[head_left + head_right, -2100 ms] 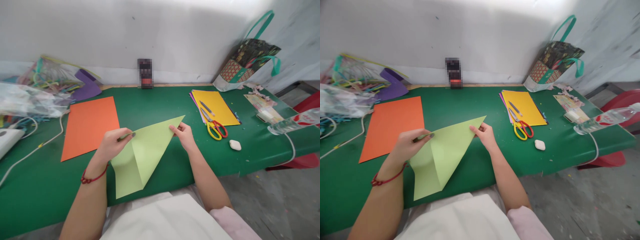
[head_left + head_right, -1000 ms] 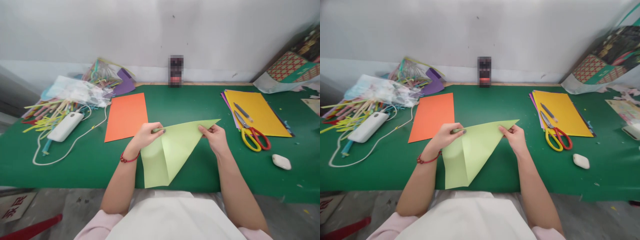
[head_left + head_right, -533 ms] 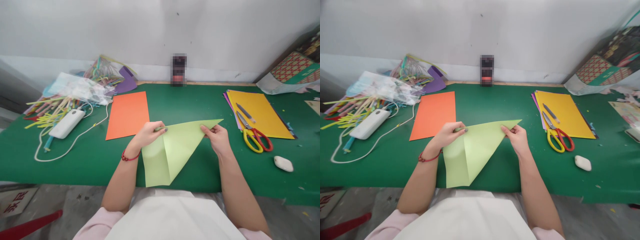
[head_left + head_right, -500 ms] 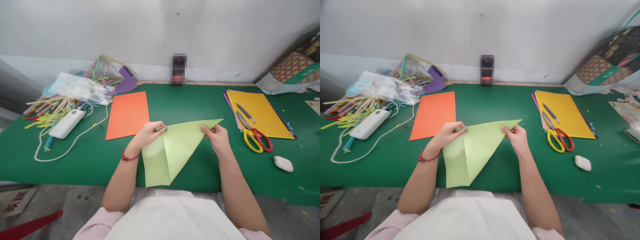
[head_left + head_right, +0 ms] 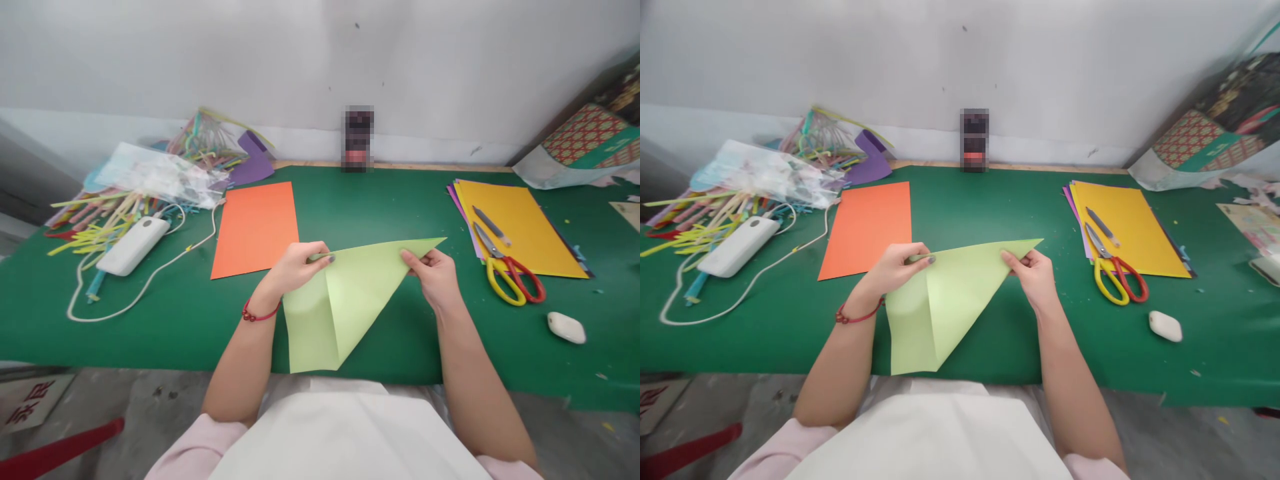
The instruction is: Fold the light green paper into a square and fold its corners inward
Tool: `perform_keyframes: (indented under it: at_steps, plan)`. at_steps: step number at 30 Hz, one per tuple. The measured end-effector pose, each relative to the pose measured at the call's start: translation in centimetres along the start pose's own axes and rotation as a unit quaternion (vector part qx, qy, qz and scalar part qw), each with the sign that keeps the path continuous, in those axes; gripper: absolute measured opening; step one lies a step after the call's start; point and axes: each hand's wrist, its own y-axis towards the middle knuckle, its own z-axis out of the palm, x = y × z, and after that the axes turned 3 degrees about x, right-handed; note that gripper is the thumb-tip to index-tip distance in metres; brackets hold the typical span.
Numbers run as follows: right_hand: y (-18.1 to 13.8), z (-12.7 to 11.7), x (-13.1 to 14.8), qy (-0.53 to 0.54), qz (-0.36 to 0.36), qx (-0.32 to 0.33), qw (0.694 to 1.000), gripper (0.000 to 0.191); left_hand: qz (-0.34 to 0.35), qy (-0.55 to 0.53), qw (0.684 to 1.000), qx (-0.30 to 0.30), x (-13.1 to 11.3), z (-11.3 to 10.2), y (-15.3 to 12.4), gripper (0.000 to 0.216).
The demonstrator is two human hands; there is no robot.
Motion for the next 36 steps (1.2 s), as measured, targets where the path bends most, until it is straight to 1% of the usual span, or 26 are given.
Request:
perform_keyframes:
  at_steps: [4, 6, 10, 13, 19, 25, 33, 36]
  plan:
    - [-0.03, 0.00, -0.01, 0.007, 0.018, 0.003, 1.000, 0.041, 0.005, -0.001, 1.000, -0.001, -0.11, -0.12, 0.07, 0.020]
    - [0.02, -0.06, 0.02, 0.013, 0.024, 0.014, 1.000, 0.042, 0.009, -0.001, 1.000, -0.002, -0.11, -0.20, 0.08, 0.020]
    - [0.29, -0.35, 0.28, 0.038, 0.021, 0.033, 0.999, 0.048, 0.008, 0.004, 1.000, -0.007, 0.01, -0.41, 0.10, 0.022]
    - [0.52, -0.52, 0.52, 0.061, 0.018, 0.025, 0.998, 0.047, 0.004, 0.008, 1.000, -0.009, 0.03, -0.55, 0.16, 0.021]
    - [0.64, -0.21, 0.65, 0.072, 0.007, -0.001, 0.997, 0.045, 0.002, 0.020, 1.000, -0.011, -0.23, -0.62, 0.25, 0.021]
    - [0.51, -0.18, 0.87, 0.082, 0.012, 0.006, 0.997, 0.044, -0.014, 0.025, 1.000, -0.003, -0.33, -0.66, 0.18, 0.022]
    - [0.44, -0.29, 0.88, 0.078, -0.023, -0.019, 0.997, 0.038, -0.007, 0.023, 1.000, 0.008, -0.23, -0.62, 0.24, 0.022]
    - [0.42, -0.17, 0.84, 0.070, -0.032, -0.033, 0.996, 0.039, -0.007, 0.022, 1.000, 0.009, -0.26, -0.54, 0.23, 0.022]
